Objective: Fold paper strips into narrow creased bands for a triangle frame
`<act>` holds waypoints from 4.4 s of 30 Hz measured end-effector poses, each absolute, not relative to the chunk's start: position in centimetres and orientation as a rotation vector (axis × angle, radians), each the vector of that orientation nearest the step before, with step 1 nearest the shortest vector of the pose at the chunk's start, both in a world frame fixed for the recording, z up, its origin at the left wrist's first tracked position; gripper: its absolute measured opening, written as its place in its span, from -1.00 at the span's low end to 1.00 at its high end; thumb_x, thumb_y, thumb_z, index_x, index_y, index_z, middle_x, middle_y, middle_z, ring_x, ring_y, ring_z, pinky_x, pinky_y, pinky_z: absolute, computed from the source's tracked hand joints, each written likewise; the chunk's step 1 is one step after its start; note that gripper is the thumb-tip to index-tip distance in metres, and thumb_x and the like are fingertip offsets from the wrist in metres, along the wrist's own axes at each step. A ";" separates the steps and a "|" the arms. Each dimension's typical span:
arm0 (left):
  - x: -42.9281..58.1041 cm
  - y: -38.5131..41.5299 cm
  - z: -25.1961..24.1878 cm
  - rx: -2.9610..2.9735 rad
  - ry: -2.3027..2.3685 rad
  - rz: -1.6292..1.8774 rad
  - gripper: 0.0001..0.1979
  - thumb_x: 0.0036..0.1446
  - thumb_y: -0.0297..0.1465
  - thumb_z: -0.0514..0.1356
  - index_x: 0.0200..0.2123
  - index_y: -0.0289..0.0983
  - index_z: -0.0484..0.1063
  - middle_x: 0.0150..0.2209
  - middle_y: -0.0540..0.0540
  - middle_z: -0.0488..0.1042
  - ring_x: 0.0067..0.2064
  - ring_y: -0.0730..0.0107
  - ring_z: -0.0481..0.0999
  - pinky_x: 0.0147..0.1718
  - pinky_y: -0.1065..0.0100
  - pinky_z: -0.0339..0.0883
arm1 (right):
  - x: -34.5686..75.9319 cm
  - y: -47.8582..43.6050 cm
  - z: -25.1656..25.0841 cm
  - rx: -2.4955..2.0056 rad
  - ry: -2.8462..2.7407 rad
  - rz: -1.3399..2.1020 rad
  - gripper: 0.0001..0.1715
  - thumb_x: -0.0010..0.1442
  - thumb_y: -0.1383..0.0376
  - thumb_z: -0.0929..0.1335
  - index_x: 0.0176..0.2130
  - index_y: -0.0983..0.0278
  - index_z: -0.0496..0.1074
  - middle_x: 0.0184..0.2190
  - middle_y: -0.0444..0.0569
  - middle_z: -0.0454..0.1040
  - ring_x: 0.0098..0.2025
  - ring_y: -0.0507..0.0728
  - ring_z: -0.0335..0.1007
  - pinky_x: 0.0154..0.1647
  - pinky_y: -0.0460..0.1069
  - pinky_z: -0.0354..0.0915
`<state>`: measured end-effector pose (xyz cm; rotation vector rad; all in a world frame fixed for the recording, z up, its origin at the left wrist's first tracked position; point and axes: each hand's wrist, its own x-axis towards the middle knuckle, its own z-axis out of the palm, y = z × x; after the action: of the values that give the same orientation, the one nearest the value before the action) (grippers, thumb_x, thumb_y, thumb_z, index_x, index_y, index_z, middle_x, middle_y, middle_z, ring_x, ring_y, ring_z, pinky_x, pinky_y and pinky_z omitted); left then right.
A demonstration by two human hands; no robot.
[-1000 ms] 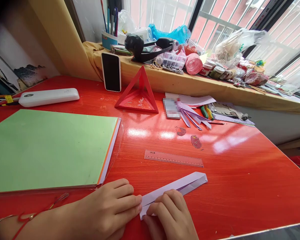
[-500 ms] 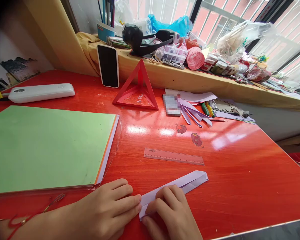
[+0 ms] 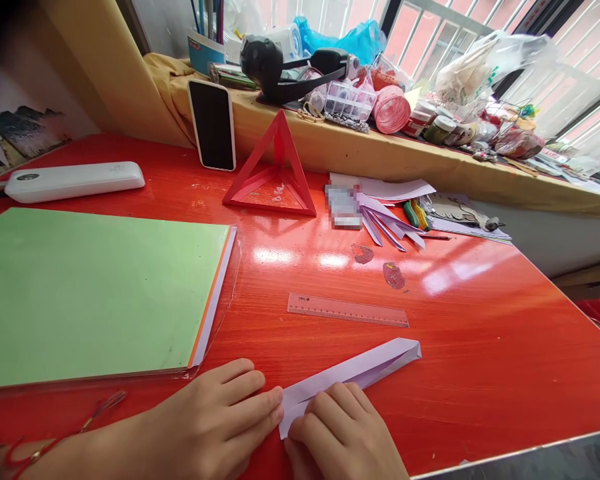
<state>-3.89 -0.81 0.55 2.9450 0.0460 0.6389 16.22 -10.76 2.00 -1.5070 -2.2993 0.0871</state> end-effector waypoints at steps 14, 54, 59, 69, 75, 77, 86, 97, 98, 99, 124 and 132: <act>-4.0 -0.8 0.4 2.931 0.064 0.650 -0.74 0.16 -0.65 0.02 -0.39 -0.35 0.48 -0.39 -0.12 0.42 -0.44 0.30 0.22 -0.45 0.23 0.24 | 15.9 -10.2 -0.9 -1.730 -1.903 0.252 -0.69 0.40 0.23 0.23 -0.41 0.17 0.33 -0.52 -0.15 0.38 -0.47 0.10 0.32 -0.41 -0.02 0.25; -3.8 -0.8 0.3 2.956 0.030 0.670 -0.86 0.08 -0.58 0.14 -0.44 -0.35 0.48 -0.40 -0.14 0.42 -0.46 0.29 0.17 -0.50 0.24 0.16 | 16.3 -8.9 0.9 -1.796 -1.913 0.389 -0.78 0.29 0.26 0.31 -0.43 0.17 0.32 -0.56 -0.18 0.41 -0.55 0.08 0.36 -0.61 -0.08 0.29; -3.9 -0.8 0.2 2.946 0.045 0.654 -0.88 0.10 -0.59 0.15 -0.42 -0.36 0.48 -0.40 -0.13 0.41 -0.45 0.29 0.19 -0.49 0.24 0.16 | 16.3 -8.8 1.2 -1.793 -1.930 0.408 -0.78 0.27 0.28 0.32 -0.44 0.17 0.31 -0.57 -0.19 0.40 -0.55 0.08 0.35 -0.60 -0.08 0.27; -3.3 -0.7 0.4 2.920 0.055 0.646 -0.82 0.16 -0.61 0.04 -0.34 -0.36 0.43 -0.41 -0.10 0.37 -0.48 0.29 0.12 -0.47 0.23 0.12 | 16.4 -9.2 0.6 -1.843 -1.882 0.480 -0.75 0.28 0.28 0.30 -0.46 0.17 0.29 -0.55 -0.18 0.39 -0.51 0.09 0.33 -0.50 -0.04 0.24; -3.2 -0.7 0.6 2.901 0.071 0.644 -0.79 0.21 -0.58 0.02 -0.19 -0.40 0.44 -0.34 -0.12 0.41 -0.43 0.25 0.18 -0.42 0.20 0.20 | 16.8 -8.8 0.8 -1.894 -1.871 0.631 -0.77 0.24 0.32 0.30 -0.47 0.18 0.29 -0.53 -0.18 0.43 -0.48 0.09 0.32 -0.45 -0.03 0.20; -3.2 -0.7 0.6 2.919 0.045 0.637 -0.78 0.21 -0.58 0.03 -0.19 -0.42 0.46 -0.28 -0.14 0.43 -0.41 0.25 0.20 -0.40 0.20 0.22 | 16.8 -8.5 1.2 -1.933 -1.876 0.684 -0.77 0.22 0.35 0.30 -0.48 0.18 0.28 -0.54 -0.18 0.42 -0.49 0.08 0.31 -0.45 -0.03 0.18; -3.0 -1.1 1.3 3.115 -0.086 0.476 -0.71 0.25 -0.56 0.02 -0.10 -0.41 0.52 -0.17 -0.18 0.46 -0.36 0.26 0.31 -0.45 0.24 0.25 | 16.7 -7.5 2.2 -1.962 -1.891 0.822 -0.77 0.15 0.44 0.31 -0.50 0.21 0.27 -0.53 -0.18 0.48 -0.47 0.07 0.35 -0.45 -0.04 0.18; -1.9 -2.2 1.2 3.159 -0.037 0.372 -0.79 0.20 -0.49 0.13 -0.14 -0.40 0.50 -0.24 -0.13 0.34 -0.47 0.35 0.19 -0.57 0.26 0.08 | 16.7 -7.3 2.4 -1.935 -1.904 0.776 -0.74 0.19 0.37 0.34 -0.51 0.21 0.27 -0.54 -0.18 0.48 -0.50 0.06 0.35 -0.48 -0.05 0.17; -1.9 -2.1 1.3 3.151 -0.039 0.368 -0.79 0.20 -0.51 0.12 -0.13 -0.41 0.49 -0.25 -0.12 0.34 -0.48 0.35 0.19 -0.57 0.26 0.09 | 16.7 -7.4 2.4 -1.931 -1.899 0.783 -0.74 0.20 0.37 0.34 -0.51 0.21 0.27 -0.54 -0.18 0.48 -0.50 0.06 0.35 -0.48 -0.05 0.17; -1.9 -2.0 1.3 3.135 -0.045 0.362 -0.79 0.19 -0.53 0.11 -0.14 -0.41 0.49 -0.27 -0.12 0.34 -0.48 0.34 0.19 -0.57 0.26 0.11 | 16.7 -7.4 2.4 -1.930 -1.892 0.796 -0.74 0.20 0.36 0.34 -0.51 0.21 0.27 -0.54 -0.18 0.48 -0.49 0.06 0.35 -0.47 -0.04 0.18; -3.6 -0.8 0.7 2.927 0.043 0.655 -0.73 0.24 -0.63 0.00 -0.35 -0.38 0.48 -0.44 -0.09 0.31 -0.48 0.30 0.14 -0.54 0.24 0.03 | 19.6 -8.6 3.6 -1.652 -1.780 1.066 -0.84 0.22 0.35 0.35 -0.20 0.11 0.50 -0.27 -0.14 0.55 -0.20 0.10 0.48 -0.17 0.01 0.42; -3.5 -0.8 0.6 2.935 0.056 0.674 -0.72 0.24 -0.64 -0.01 -0.34 -0.39 0.49 -0.44 -0.08 0.30 -0.49 0.31 0.13 -0.54 0.24 0.04 | 19.0 -8.2 3.8 -1.587 -1.925 1.053 -0.80 0.29 0.37 0.30 -0.20 0.11 0.49 -0.29 -0.12 0.55 -0.21 0.11 0.48 -0.20 0.01 0.42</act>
<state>-3.53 -0.75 0.61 2.9350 0.0555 0.6735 19.04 -8.16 3.77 -1.5865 -1.9254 1.0528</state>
